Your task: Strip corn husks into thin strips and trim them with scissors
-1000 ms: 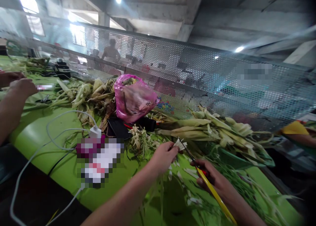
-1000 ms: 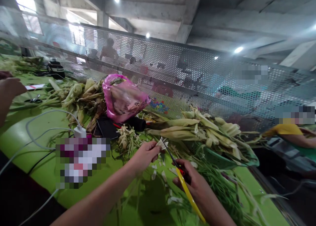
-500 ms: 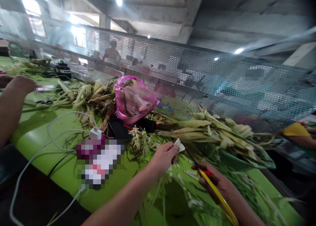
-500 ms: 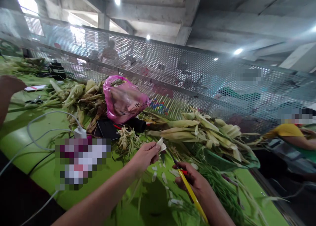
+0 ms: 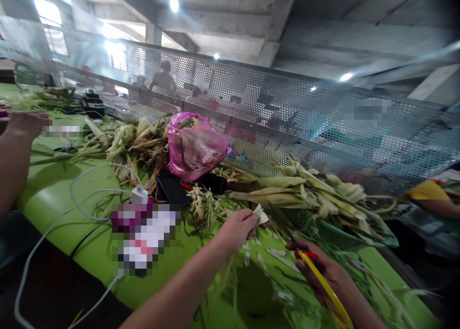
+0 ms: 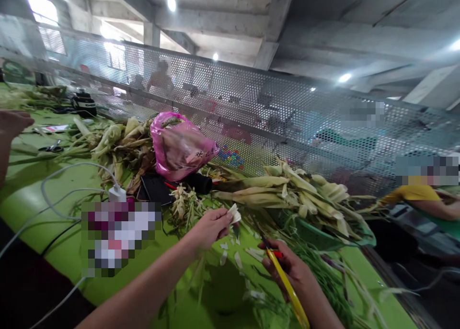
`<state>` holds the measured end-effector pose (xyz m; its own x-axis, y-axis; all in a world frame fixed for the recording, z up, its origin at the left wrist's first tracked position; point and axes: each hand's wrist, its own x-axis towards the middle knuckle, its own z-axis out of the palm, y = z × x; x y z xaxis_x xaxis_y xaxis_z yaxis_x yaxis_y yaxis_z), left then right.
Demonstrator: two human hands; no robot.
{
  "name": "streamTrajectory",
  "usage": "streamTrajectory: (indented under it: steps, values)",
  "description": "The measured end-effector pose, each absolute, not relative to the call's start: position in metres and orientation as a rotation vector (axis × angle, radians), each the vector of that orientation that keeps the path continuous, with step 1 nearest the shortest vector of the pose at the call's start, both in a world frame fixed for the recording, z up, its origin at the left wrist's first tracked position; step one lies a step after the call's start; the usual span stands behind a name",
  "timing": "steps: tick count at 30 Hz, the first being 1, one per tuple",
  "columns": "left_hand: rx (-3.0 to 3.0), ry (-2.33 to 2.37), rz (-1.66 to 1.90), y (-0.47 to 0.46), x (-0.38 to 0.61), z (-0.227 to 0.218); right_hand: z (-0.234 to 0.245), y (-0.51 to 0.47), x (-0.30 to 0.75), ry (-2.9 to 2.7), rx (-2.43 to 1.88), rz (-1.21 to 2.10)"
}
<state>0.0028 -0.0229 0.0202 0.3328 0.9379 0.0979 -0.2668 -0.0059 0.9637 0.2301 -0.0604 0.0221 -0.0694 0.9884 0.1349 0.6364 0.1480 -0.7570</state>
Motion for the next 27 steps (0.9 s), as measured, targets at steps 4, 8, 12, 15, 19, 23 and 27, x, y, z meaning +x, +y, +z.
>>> streamTrajectory:
  steps: [4, 8, 12, 15, 19, 23, 27]
  values:
    - [1.183, 0.764, 1.150, -0.024, 0.002, 0.022, 0.019, -0.055, 0.238, -1.954, -1.684, 0.521]
    - [1.191, 0.812, 1.140, -0.027, 0.002, 0.025, 0.016, -0.057, 0.240, -2.140, -1.725, 0.398]
    - [1.307, 0.846, 1.132, -0.027, 0.004, 0.021, 0.038, -0.060, 0.223, -1.991, -1.731, 0.322]
    - [1.449, 0.889, 1.118, -0.026, 0.007, 0.016, 0.061, -0.056, 0.196, -1.799, -1.533, 0.601]
    - [1.560, 0.917, 1.099, -0.026, 0.008, 0.013, 0.067, -0.045, 0.171, -1.639, -1.407, 0.802]
    - [1.558, 0.852, 1.047, -0.029, 0.007, 0.014, 0.058, -0.038, 0.171, -1.617, -1.381, 0.683]
    - [1.465, 0.789, 0.924, -0.032, 0.008, 0.013, 0.056, -0.038, 0.175, -1.590, -1.373, 0.615]
